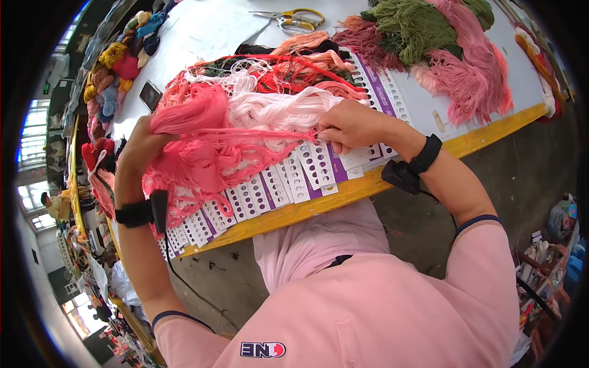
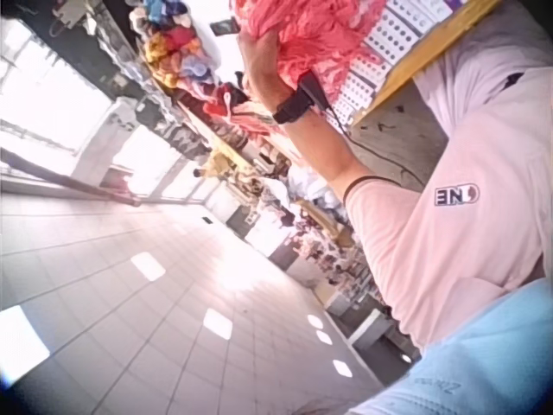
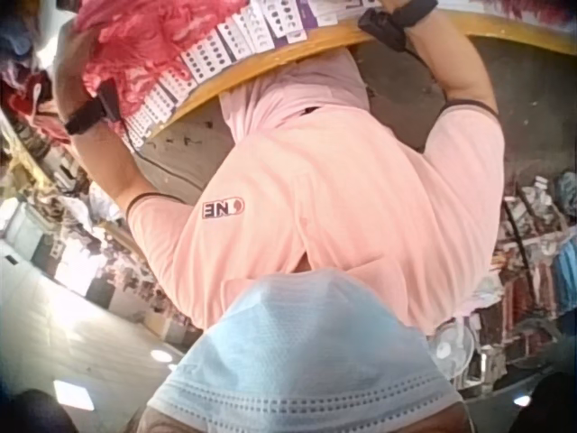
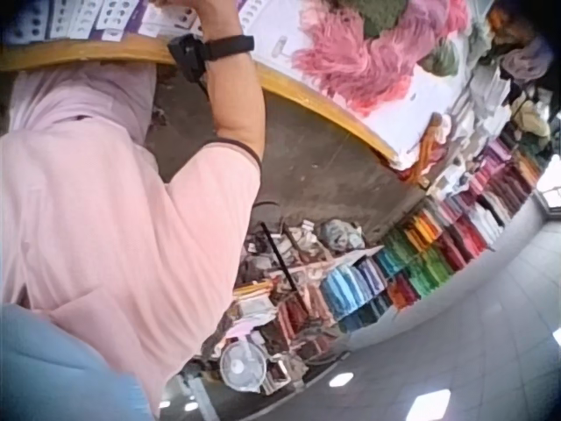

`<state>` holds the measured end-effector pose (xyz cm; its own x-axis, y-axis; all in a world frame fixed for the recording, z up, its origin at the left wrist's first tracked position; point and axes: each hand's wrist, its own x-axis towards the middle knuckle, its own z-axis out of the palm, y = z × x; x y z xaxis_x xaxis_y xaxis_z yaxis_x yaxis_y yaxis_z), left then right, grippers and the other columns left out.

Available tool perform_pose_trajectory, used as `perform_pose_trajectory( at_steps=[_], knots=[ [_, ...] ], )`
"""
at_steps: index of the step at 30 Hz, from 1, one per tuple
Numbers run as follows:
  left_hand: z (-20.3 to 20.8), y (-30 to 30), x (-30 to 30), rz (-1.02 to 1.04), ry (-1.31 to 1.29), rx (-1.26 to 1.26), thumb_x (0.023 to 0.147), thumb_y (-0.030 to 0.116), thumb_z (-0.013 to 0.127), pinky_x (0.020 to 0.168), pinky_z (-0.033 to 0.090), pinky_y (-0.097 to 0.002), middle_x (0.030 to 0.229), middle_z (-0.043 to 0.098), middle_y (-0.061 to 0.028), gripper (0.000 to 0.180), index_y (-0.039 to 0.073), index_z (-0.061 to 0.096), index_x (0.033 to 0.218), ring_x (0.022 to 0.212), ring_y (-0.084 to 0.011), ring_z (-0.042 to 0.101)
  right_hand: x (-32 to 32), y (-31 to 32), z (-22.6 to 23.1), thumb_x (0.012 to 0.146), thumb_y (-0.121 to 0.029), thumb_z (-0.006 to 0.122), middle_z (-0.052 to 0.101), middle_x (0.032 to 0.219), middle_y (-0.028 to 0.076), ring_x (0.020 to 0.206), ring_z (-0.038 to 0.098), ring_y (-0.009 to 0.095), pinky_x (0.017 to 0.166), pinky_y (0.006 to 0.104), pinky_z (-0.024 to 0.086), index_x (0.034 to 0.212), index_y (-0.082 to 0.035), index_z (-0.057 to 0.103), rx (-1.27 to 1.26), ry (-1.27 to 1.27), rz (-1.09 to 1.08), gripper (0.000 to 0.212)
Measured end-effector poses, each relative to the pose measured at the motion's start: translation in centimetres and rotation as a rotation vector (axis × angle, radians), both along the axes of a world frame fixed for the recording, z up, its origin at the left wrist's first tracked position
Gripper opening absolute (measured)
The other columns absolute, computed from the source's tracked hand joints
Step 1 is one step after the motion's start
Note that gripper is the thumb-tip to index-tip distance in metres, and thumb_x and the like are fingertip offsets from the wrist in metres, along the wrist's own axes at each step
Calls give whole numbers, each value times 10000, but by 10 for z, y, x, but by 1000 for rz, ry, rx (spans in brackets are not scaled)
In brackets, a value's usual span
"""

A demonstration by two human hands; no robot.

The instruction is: The person sorts bundles of pink and white thread by hand, threading individual strands through holes in paper cards. After filling the cards, the person gathers the thread and cards together and moves them to the side of the table.

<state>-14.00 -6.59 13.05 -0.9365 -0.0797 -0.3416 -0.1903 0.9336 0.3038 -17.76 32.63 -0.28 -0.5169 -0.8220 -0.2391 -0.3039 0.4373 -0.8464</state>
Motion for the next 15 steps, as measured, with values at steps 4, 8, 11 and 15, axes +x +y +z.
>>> perform_pose_trajectory(
  at_steps=[4, 8, 11, 15],
  knots=[
    [-16, -10, 24, 494, 272, 1240, 934, 164, 540, 424, 264, -250, 615, 381, 39, 193, 53, 556, 776, 499, -71, 315, -1, 3, -1, 931, -122, 527, 689, 639, 63, 559, 680, 129, 548, 262, 519, 807, 3, 648, 71, 39, 16, 214],
    [-11, -119, 31, 624, 240, 1712, 1004, 224, 515, 407, 272, -225, 637, 454, 31, 224, 71, 587, 857, 498, -75, 351, -1, -7, 1, 925, -114, 517, 690, 638, 66, 556, 680, 131, 546, 267, 521, 790, 11, 639, 60, 22, 42, 221],
    [26, -107, -10, 837, 631, 1161, 976, 212, 571, 510, 423, -219, 737, 573, 17, 166, 77, 621, 894, 604, -80, 514, -3, 3, 6, 934, -109, 504, 679, 628, 74, 554, 680, 135, 544, 258, 522, 766, 21, 627, 175, -1, -3, 246],
    [139, -184, -7, 616, 847, 425, 956, 200, 597, 566, 477, -227, 768, 613, 13, 130, 81, 641, 928, 650, -86, 574, -4, -8, 8, 963, -117, 476, 686, 674, 84, 583, 687, 134, 545, 241, 526, 828, 19, 620, 118, -34, 80, 241]
  ],
)
